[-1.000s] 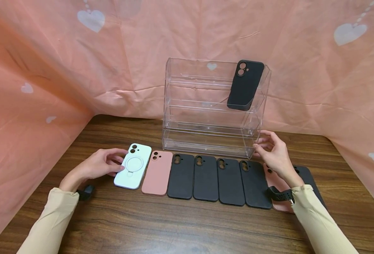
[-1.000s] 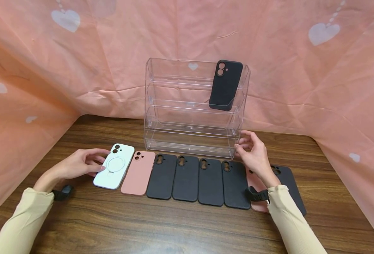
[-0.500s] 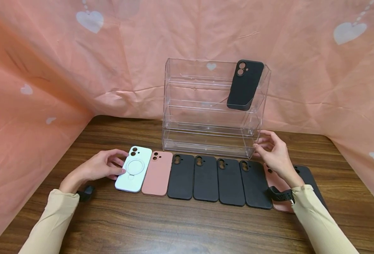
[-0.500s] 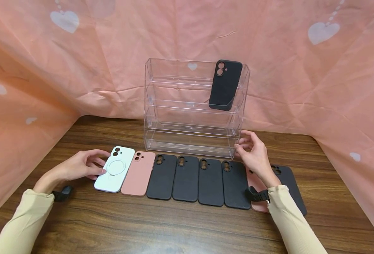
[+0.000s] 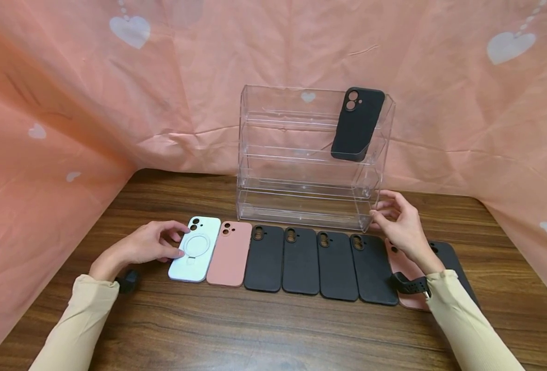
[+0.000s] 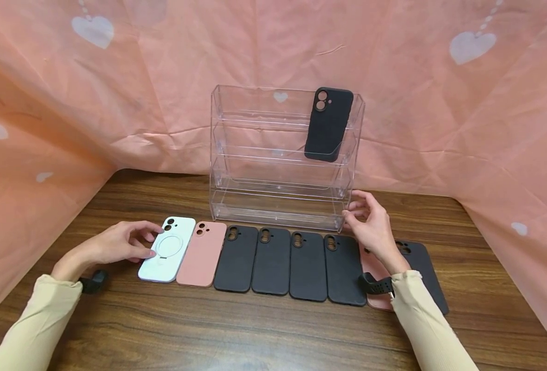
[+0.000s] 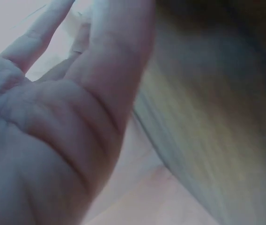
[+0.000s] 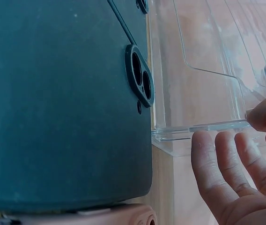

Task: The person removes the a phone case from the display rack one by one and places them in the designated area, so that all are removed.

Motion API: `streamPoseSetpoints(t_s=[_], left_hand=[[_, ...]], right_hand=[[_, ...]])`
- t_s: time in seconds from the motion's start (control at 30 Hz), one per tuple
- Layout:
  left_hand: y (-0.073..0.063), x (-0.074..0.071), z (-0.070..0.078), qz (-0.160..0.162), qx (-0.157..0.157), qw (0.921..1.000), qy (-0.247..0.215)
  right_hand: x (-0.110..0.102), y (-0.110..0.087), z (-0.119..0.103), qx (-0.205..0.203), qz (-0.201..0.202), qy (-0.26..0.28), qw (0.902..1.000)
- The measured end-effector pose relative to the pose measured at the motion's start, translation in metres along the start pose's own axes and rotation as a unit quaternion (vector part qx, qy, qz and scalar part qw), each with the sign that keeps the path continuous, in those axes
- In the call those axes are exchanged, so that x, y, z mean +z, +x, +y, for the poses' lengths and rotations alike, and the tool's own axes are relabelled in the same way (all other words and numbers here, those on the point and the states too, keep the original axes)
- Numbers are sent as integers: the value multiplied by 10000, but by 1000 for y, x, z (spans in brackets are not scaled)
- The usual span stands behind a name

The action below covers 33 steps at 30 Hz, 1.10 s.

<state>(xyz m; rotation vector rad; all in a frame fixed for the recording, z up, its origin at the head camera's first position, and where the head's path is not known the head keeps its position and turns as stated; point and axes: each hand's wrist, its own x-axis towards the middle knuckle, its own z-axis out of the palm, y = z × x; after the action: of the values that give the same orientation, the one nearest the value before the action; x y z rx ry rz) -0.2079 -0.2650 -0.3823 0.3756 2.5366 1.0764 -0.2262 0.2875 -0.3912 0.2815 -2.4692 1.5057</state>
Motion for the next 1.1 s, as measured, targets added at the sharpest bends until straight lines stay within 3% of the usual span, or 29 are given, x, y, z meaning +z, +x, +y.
streamPoseSetpoints(t_s=[0.1, 0.2, 0.47, 0.8, 1.1], left_hand=[[3, -4, 7, 189, 230, 9985, 460], [7, -5, 17, 468, 491, 9961, 567], [23, -2, 47, 965, 1063, 9885, -466], [44, 8, 78, 1369, 1569, 9733, -968], [63, 20, 110, 1892, 2130, 9482, -1404]], right_hand=[[-1, 0, 0, 13, -16, -7, 10000], [-1, -1, 0, 31, -21, 18, 10000], [0, -1, 0, -68, 22, 176, 9998], [2, -1, 1, -58, 28, 280, 9996], [3, 0, 0, -98, 51, 217, 9997]])
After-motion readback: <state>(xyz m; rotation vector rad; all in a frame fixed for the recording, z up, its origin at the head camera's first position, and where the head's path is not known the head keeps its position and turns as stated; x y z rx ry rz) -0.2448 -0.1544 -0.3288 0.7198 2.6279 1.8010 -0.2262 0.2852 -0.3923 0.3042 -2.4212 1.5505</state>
